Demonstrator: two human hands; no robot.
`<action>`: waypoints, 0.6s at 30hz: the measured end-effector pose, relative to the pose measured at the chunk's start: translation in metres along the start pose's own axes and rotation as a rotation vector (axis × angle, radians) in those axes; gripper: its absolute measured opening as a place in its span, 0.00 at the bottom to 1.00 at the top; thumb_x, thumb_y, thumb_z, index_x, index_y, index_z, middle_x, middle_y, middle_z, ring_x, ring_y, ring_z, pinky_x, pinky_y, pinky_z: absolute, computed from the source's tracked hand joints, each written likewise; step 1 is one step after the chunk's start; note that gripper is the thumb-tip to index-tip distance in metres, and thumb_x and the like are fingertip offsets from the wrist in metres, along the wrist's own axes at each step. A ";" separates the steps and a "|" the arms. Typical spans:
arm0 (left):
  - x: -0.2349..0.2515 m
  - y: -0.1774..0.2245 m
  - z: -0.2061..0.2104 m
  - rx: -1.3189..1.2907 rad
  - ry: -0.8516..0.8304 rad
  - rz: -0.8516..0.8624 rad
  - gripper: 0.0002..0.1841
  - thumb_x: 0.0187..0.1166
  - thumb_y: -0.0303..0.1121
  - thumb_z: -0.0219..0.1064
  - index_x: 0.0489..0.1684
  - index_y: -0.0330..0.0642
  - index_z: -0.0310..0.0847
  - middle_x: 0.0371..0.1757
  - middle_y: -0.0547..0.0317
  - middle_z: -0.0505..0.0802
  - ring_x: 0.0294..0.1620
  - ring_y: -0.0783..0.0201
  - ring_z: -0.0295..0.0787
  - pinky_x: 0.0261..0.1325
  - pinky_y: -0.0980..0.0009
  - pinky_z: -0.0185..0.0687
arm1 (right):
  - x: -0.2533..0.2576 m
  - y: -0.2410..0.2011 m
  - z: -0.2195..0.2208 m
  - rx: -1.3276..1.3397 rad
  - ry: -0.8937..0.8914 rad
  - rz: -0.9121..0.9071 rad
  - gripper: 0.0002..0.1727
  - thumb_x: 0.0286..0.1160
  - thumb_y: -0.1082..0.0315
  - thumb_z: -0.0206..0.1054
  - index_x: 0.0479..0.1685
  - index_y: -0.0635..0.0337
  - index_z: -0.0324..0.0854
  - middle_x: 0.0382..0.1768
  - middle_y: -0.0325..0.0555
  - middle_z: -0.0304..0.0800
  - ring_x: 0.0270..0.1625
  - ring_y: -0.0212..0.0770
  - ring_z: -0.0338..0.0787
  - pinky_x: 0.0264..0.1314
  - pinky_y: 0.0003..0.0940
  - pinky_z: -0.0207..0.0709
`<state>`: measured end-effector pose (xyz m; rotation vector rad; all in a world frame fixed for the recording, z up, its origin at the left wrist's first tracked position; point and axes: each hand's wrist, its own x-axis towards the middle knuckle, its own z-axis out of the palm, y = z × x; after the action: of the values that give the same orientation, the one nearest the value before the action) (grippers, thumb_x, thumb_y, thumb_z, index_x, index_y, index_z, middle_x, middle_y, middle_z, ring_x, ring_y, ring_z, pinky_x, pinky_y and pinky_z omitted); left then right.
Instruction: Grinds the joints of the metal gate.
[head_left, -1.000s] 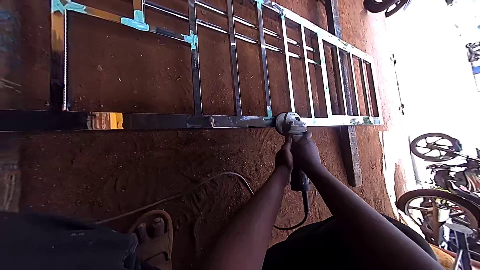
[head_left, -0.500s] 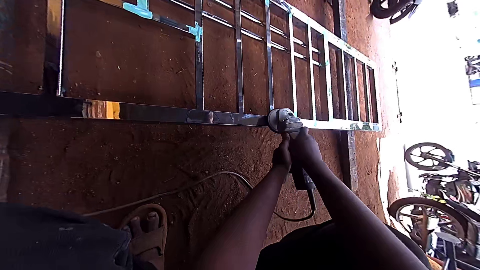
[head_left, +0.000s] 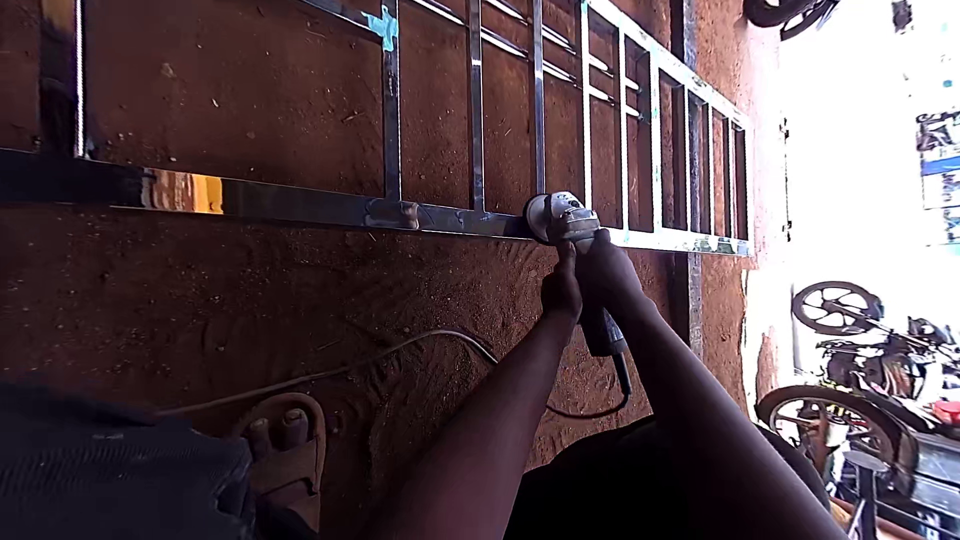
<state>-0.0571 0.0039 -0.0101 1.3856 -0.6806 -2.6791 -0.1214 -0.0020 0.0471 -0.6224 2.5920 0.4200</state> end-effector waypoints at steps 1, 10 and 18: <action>-0.004 0.006 0.001 -0.002 -0.035 -0.045 0.49 0.82 0.76 0.36 0.65 0.38 0.84 0.66 0.35 0.87 0.69 0.40 0.83 0.68 0.33 0.76 | 0.000 0.002 -0.004 -0.003 -0.009 0.020 0.32 0.83 0.46 0.63 0.72 0.63 0.67 0.49 0.65 0.89 0.53 0.66 0.92 0.52 0.66 0.83; 0.002 0.011 0.001 0.005 0.024 0.015 0.48 0.84 0.74 0.34 0.57 0.34 0.85 0.58 0.34 0.89 0.62 0.40 0.85 0.63 0.34 0.78 | 0.008 -0.008 -0.008 -0.018 -0.010 -0.042 0.32 0.85 0.44 0.60 0.73 0.61 0.66 0.47 0.64 0.89 0.52 0.66 0.92 0.50 0.67 0.82; -0.001 0.027 -0.002 0.076 -0.062 -0.039 0.49 0.84 0.74 0.33 0.61 0.34 0.84 0.64 0.33 0.87 0.69 0.38 0.82 0.68 0.33 0.76 | 0.014 -0.006 -0.015 -0.005 -0.023 -0.027 0.31 0.85 0.46 0.61 0.69 0.66 0.68 0.47 0.67 0.88 0.52 0.67 0.91 0.51 0.68 0.81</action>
<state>-0.0588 -0.0208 0.0006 1.3518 -0.7761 -2.7639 -0.1354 -0.0176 0.0525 -0.6500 2.5583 0.4222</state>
